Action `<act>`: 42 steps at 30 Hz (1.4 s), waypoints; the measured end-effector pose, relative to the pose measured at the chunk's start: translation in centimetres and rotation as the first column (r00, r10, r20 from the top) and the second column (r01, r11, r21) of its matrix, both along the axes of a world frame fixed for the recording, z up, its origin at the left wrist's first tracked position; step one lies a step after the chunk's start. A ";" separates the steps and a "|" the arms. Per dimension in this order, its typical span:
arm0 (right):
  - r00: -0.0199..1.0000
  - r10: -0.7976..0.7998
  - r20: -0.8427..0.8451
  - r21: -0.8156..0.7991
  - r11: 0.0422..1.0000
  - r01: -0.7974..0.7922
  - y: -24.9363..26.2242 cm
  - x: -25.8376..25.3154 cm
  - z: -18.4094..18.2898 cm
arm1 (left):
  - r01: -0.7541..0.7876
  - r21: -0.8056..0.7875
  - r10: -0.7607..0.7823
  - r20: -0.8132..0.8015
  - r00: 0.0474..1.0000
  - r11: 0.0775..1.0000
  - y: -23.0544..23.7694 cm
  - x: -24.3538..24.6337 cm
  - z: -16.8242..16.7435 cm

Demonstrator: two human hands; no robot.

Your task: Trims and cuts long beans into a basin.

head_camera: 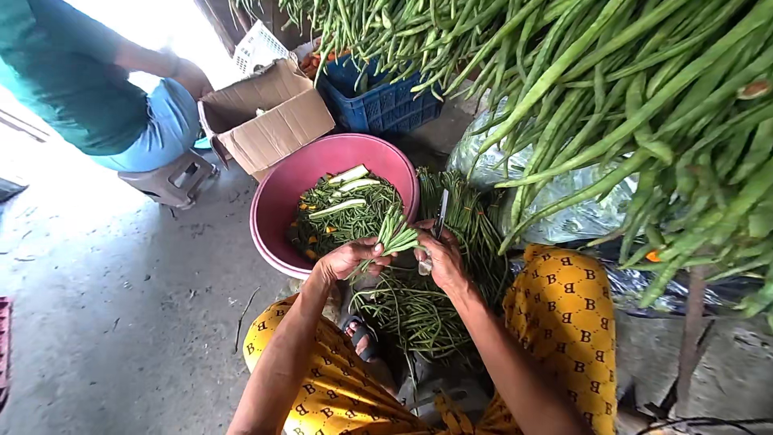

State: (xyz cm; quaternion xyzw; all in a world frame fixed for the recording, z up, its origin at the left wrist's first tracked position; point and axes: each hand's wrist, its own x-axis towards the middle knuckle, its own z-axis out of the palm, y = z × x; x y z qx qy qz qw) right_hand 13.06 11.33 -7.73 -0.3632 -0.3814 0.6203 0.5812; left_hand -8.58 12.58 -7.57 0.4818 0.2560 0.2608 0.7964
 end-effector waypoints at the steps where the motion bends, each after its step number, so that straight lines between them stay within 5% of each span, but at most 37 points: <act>1: 0.999 -0.028 -0.028 -0.001 1.000 0.028 0.0 -0.2 0.0 | 0.001 0.000 -0.001 -0.005 1.000 1.000 0.1 0.0 0.0; 13: 0.968 -0.197 -0.153 0.056 0.977 0.208 1.3 0.8 1.5 | 0.007 -0.011 -0.006 0.049 0.999 1.000 0.3 -0.5 0.3; 16: 0.939 -0.221 0.263 0.012 0.974 0.226 2.7 3.9 1.3 | -0.084 -0.011 0.084 -0.011 0.996 0.996 0.2 -0.9 0.8; 18: 0.767 0.041 0.640 -0.066 0.998 0.002 3.0 5.7 0.9 | -0.125 0.008 0.125 -0.077 0.989 0.992 0.2 -0.9 1.0; 20: 0.604 0.176 0.777 -0.102 0.983 -0.155 2.8 5.7 0.5 | -0.130 0.043 0.135 -0.173 0.976 0.991 0.4 -0.6 1.2; 25: 0.745 -0.009 0.667 0.119 0.988 -0.095 1.4 2.6 1.6 | -0.110 0.060 0.123 -0.298 0.946 0.992 0.4 0.5 0.9; 36: 0.667 0.027 0.745 0.076 0.989 -0.125 2.3 1.4 2.7 | -0.109 0.086 0.132 -0.349 0.928 0.990 0.5 0.4 0.7; 39: 0.746 -0.101 0.658 0.091 0.994 0.054 2.6 2.5 2.7 | -0.109 0.110 0.147 -0.434 0.889 0.988 0.6 0.3 0.9; 42: 0.651 -0.155 0.743 0.074 0.986 0.150 3.7 5.3 2.3 | -0.179 0.147 0.229 -0.499 0.836 0.973 0.7 0.1 0.6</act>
